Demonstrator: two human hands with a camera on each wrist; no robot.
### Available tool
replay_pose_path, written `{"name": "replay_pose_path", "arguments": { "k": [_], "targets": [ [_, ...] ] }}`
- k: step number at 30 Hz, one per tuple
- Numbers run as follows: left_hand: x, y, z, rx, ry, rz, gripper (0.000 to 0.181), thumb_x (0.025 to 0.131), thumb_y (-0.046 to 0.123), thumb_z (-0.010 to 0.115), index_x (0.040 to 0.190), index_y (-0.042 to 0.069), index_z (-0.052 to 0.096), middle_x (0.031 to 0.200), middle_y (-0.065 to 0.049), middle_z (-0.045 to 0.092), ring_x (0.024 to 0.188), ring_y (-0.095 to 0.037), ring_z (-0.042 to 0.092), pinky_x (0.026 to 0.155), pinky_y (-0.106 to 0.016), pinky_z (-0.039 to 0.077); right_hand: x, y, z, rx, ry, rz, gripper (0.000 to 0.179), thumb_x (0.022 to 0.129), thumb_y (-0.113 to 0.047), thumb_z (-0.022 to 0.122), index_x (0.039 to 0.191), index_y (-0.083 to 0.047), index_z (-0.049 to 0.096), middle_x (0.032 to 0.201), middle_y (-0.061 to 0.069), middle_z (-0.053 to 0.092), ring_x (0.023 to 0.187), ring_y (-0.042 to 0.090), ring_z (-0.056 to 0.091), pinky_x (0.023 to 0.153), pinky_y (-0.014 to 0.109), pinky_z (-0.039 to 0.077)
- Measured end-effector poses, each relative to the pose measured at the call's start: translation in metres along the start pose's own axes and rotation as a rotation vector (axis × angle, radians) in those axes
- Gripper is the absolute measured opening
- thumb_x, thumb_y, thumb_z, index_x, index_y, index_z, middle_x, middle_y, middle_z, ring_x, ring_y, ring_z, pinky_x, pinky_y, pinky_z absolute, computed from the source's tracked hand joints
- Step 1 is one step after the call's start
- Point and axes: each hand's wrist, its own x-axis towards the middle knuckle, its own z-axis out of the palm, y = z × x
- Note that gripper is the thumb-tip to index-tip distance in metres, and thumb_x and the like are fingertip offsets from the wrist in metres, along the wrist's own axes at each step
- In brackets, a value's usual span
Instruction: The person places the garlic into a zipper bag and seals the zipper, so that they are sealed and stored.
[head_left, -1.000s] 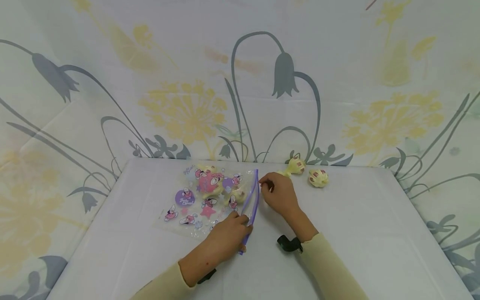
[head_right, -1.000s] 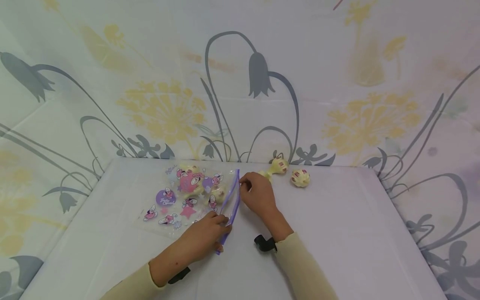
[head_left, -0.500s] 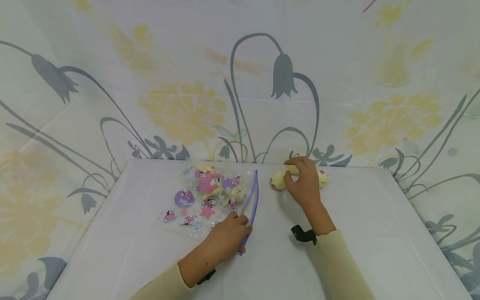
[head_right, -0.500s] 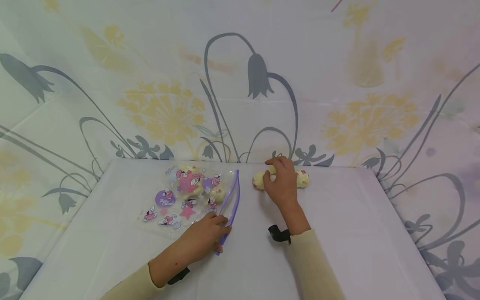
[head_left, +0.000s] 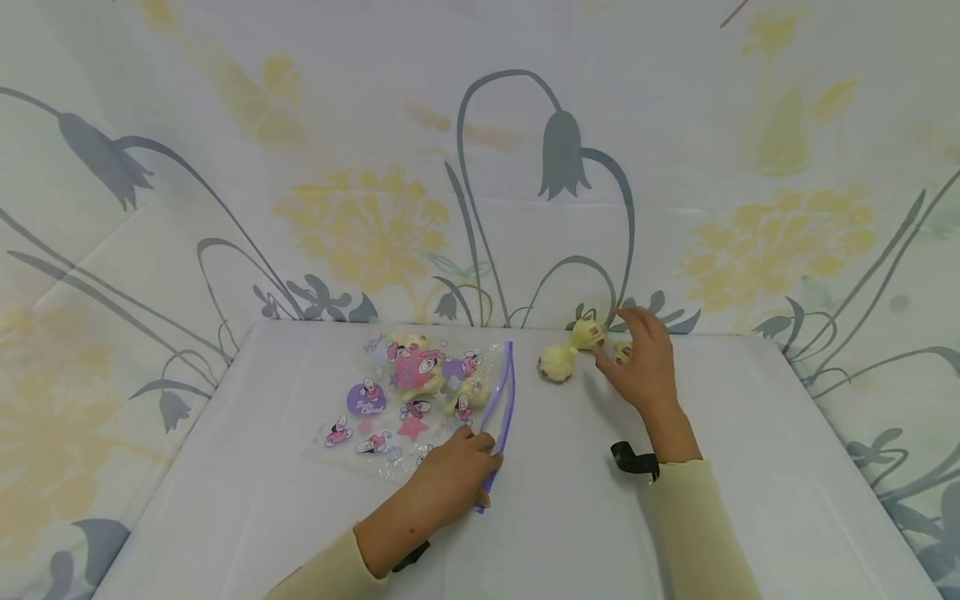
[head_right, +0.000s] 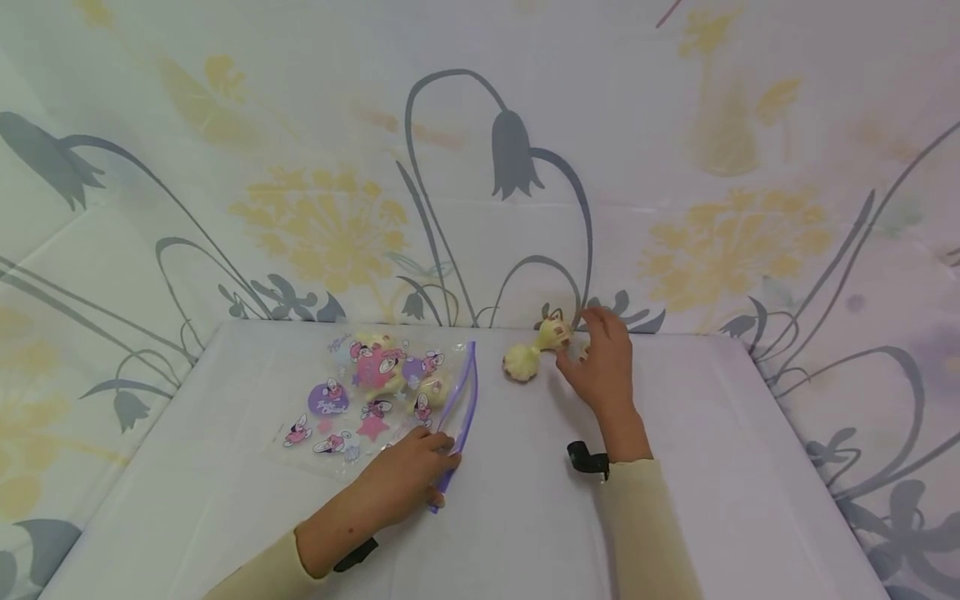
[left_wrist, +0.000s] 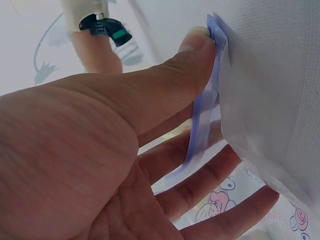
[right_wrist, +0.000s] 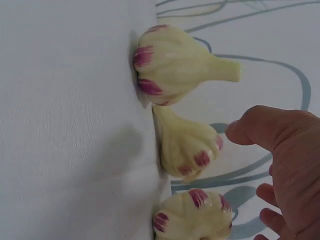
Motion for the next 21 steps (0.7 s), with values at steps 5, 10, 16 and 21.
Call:
{"name": "replay_pose_path", "arguments": {
  "k": [5, 10, 16, 21],
  "targets": [
    [0.0, 0.0, 0.001, -0.018, 0.0, -0.006, 0.052, 0.083, 0.038, 0.09, 0.129, 0.019, 0.078, 0.129, 0.0, 0.069, 0.115, -0.021, 0.06, 0.091, -0.033, 0.061, -0.002, 0.009, -0.008, -0.04, -0.144, 0.152, 0.085, 0.078, -0.009, 0.089, 0.152, 0.004, 0.048, 0.156, 0.029, 0.042, 0.146, 0.051, 0.035, 0.118, 0.069, 0.029],
    [0.0, 0.0, 0.001, -0.028, 0.003, -0.006, 0.052, 0.082, 0.038, 0.09, 0.13, 0.019, 0.078, 0.129, 0.0, 0.069, 0.115, -0.021, 0.06, 0.092, -0.033, 0.061, -0.006, 0.019, -0.011, 0.006, -0.238, 0.271, 0.11, 0.08, -0.015, 0.091, 0.167, -0.006, 0.026, 0.164, 0.033, 0.028, 0.15, 0.055, 0.025, 0.119, 0.072, 0.025],
    [0.0, -0.001, 0.002, -0.024, 0.01, -0.001, 0.053, 0.082, 0.038, 0.09, 0.129, 0.018, 0.078, 0.128, 0.0, 0.069, 0.113, -0.02, 0.06, 0.091, -0.032, 0.061, -0.01, 0.027, -0.013, 0.025, -0.267, 0.318, 0.116, 0.082, -0.014, 0.09, 0.17, -0.009, 0.014, 0.156, 0.039, 0.029, 0.136, 0.056, 0.04, 0.112, 0.071, 0.035],
    [0.0, -0.001, 0.002, -0.021, 0.007, 0.0, 0.053, 0.082, 0.038, 0.09, 0.13, 0.018, 0.077, 0.128, 0.0, 0.069, 0.113, -0.02, 0.06, 0.091, -0.031, 0.06, -0.012, 0.031, -0.013, 0.015, -0.28, 0.356, 0.11, 0.084, -0.013, 0.083, 0.168, -0.004, 0.014, 0.141, 0.04, 0.037, 0.115, 0.05, 0.049, 0.102, 0.067, 0.043]
  ]
}}
